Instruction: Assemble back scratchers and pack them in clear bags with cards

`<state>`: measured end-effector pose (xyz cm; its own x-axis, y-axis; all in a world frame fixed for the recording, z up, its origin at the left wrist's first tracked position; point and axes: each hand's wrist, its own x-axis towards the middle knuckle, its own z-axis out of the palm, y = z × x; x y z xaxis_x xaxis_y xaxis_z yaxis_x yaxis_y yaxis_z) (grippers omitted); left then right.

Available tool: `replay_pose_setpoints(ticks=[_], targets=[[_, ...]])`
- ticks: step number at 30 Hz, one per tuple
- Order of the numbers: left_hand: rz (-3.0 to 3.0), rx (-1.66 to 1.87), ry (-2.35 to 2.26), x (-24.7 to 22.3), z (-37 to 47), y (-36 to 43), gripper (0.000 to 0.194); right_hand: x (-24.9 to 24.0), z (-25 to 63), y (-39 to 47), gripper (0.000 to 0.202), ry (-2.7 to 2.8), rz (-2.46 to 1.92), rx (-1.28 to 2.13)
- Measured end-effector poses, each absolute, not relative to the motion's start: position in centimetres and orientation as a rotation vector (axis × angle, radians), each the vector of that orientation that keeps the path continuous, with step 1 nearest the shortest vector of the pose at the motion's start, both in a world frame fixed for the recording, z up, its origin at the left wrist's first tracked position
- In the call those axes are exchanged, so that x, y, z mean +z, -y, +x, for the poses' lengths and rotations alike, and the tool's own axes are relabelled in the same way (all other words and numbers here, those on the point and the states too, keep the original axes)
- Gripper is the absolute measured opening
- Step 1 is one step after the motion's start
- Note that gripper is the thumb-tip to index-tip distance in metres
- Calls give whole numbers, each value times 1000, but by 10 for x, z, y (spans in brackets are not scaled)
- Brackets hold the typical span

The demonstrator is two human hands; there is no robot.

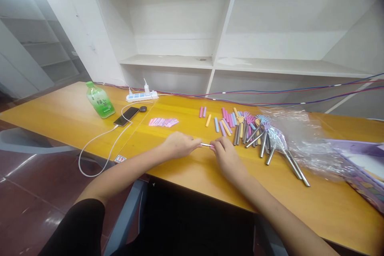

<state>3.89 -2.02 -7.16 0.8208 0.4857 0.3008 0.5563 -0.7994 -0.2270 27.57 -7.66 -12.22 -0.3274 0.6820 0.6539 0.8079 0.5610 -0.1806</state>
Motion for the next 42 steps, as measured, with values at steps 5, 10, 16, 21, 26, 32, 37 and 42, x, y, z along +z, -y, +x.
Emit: replay_pose_setpoints(ticks=[5,10,16,21,26,32,37,42], targets=[[-2685,-399,751,-81,41,19,46,-119,278,80,20,2162,-1161,-337],[-2655,-451,761,-85,38,17,45,-104,278,82,20,2269,-1222,-376],[-2641,-452,738,-83,36,20,39,-91,275,82,23,2348,-1246,-451],[-2646,-453,753,-73,45,27,38,-89,276,80,26,2369,-1226,-416],[-2660,-461,692,-74,53,29,40,-90,276,81,30,2392,-1188,-380],[-2647,-470,577,-86,57,24,30,-90,273,81,31,2421,-1170,-404],[-2637,-417,566,-81,53,23,27,-88,271,80,30,2400,-1228,-509],[-2627,-431,554,-77,49,20,31,-87,270,79,28,2375,-1242,-594]])
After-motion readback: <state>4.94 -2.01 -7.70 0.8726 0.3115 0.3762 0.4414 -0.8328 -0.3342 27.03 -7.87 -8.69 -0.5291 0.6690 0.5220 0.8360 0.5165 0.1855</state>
